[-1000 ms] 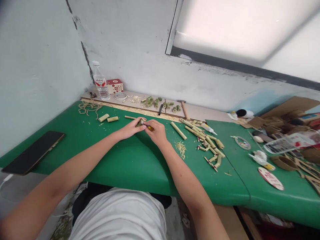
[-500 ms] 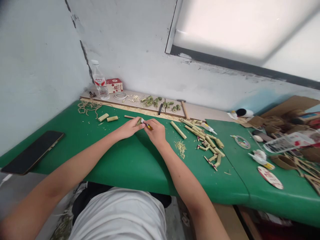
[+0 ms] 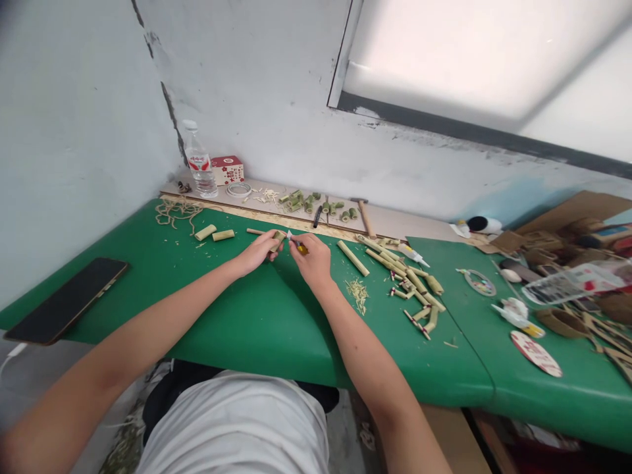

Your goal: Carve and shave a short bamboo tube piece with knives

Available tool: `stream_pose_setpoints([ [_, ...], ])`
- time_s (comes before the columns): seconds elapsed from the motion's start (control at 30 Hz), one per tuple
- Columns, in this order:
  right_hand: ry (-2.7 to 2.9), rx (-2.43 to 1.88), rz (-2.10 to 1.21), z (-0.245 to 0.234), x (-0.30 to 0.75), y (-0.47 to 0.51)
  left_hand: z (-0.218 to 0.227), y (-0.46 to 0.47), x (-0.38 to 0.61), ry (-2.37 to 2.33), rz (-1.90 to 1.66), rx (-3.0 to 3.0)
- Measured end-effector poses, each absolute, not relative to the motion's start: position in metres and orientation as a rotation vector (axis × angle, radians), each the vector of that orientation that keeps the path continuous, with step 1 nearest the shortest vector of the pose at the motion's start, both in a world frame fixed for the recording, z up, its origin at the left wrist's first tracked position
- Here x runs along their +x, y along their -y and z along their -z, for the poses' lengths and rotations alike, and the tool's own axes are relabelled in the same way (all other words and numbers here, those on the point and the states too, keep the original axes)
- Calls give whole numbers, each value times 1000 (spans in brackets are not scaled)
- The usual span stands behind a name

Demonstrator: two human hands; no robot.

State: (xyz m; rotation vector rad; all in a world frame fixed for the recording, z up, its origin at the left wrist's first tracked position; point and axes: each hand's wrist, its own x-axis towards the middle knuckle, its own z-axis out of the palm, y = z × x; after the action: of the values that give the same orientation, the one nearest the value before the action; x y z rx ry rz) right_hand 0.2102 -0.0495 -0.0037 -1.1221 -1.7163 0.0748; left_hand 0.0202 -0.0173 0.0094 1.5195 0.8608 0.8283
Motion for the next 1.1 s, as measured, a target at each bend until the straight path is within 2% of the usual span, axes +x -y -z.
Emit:
stream_pose_setpoints([
  [0.43, 1833, -1023, -138, 2, 204, 54, -5, 13, 23, -855, -831, 1449],
  [1.1, 1841, -1072, -80, 6, 204, 54, -10, 19, 9, -983, -764, 1978],
])
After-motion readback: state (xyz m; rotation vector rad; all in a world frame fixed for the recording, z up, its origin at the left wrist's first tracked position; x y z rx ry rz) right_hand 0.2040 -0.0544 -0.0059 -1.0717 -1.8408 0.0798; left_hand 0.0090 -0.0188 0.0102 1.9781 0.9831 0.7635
